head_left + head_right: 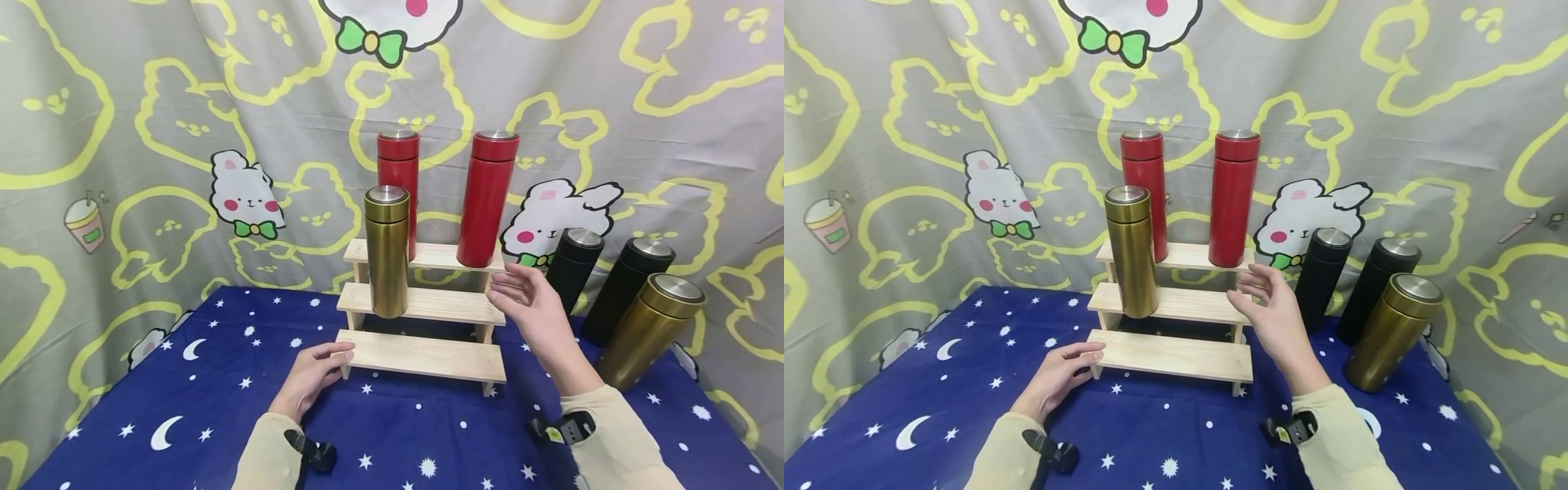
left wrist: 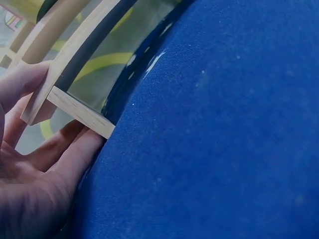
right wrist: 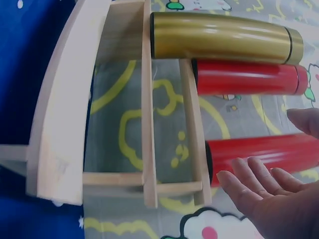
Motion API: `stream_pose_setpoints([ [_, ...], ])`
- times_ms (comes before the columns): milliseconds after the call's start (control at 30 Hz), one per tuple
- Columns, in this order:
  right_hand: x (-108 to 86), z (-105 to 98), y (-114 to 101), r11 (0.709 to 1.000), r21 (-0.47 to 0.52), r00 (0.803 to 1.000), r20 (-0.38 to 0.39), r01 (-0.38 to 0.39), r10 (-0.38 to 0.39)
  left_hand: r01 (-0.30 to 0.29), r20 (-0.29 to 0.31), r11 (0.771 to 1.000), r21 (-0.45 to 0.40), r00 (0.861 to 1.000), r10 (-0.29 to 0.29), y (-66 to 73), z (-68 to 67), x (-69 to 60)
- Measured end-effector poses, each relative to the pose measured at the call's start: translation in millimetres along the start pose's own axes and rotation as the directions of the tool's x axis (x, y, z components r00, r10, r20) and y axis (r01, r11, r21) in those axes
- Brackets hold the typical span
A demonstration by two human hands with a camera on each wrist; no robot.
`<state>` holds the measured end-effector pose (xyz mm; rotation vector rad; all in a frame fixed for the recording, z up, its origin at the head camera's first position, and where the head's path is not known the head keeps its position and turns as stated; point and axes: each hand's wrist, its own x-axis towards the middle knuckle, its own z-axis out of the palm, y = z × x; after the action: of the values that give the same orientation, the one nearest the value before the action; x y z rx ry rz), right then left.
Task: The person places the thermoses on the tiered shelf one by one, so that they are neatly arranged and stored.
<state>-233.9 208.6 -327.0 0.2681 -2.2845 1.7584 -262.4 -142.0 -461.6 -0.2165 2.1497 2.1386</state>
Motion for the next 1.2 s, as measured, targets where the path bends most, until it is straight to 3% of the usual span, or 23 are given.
stream_pose_setpoints([
  [300,-21.7,-21,11,0.996,-0.084,0.999,-0.036,0.012,-0.015,-0.001,0.005,1.000,-0.018,1.000,0.001,-1.0,0.8,-0.7],
  [600,-34.4,-49,22,0.995,-0.102,0.998,-0.048,0.023,-0.028,-0.002,0.014,1.000,0.003,1.000,0.002,-1.4,-2.6,-0.9],
  [800,-46.4,-62,30,0.982,-0.191,0.997,-0.082,-0.004,-0.012,0.006,0.016,1.000,-0.011,1.000,-0.006,-2.0,-3.1,-1.1],
  [1200,-69.5,-95,44,0.966,-0.248,0.988,-0.148,-0.076,0.040,-0.004,0.005,1.000,-0.016,1.000,0.004,2.2,0.1,-2.0],
])
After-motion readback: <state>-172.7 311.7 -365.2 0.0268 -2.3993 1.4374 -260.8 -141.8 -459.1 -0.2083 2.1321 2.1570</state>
